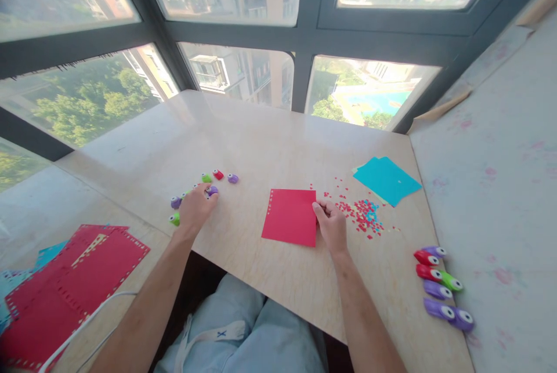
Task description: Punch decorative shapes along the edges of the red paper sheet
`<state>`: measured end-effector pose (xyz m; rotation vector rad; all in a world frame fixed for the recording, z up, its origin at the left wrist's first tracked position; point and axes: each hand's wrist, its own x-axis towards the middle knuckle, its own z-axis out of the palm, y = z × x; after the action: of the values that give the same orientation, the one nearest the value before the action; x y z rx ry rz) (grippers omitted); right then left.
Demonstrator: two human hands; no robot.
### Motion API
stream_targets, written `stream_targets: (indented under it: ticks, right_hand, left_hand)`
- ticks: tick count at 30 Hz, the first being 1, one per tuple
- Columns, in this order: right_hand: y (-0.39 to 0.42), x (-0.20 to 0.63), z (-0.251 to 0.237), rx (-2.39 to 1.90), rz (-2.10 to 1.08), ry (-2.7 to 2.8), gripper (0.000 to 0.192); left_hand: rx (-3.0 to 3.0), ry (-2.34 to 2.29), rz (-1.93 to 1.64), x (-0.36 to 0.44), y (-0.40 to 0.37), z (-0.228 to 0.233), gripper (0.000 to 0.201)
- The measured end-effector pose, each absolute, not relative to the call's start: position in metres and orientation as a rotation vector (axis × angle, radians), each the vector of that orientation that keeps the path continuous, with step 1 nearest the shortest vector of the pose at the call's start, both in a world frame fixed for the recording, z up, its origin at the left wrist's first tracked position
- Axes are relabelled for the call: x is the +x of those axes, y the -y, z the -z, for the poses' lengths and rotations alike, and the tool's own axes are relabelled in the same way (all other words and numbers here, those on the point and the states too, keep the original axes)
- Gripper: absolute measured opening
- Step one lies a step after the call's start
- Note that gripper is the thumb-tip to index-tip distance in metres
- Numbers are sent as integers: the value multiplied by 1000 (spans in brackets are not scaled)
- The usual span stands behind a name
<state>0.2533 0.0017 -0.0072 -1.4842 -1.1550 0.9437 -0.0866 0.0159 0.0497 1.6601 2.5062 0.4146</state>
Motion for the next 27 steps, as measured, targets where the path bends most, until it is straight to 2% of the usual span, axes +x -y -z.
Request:
stream_targets:
  ticks: [9,15,22,27]
  right_hand:
    - [-2,253,8,-1489,-903,1152,38]
    - [-2,255,2,-1424,-983,993,36]
    - [-10,284,2,-1277,-979,600,35]
    - [-8,287,-2,-1340,-942,649,37]
  left_hand:
    - [1782,-2418,-335,-82,-18,-57,27]
    - [1902,-2182,-564,-64,-12,-60,33]
    - [1891,-1864,-634,-15,0,-40,33]
    - [1985,-1825,-568,9,1,-31,21]
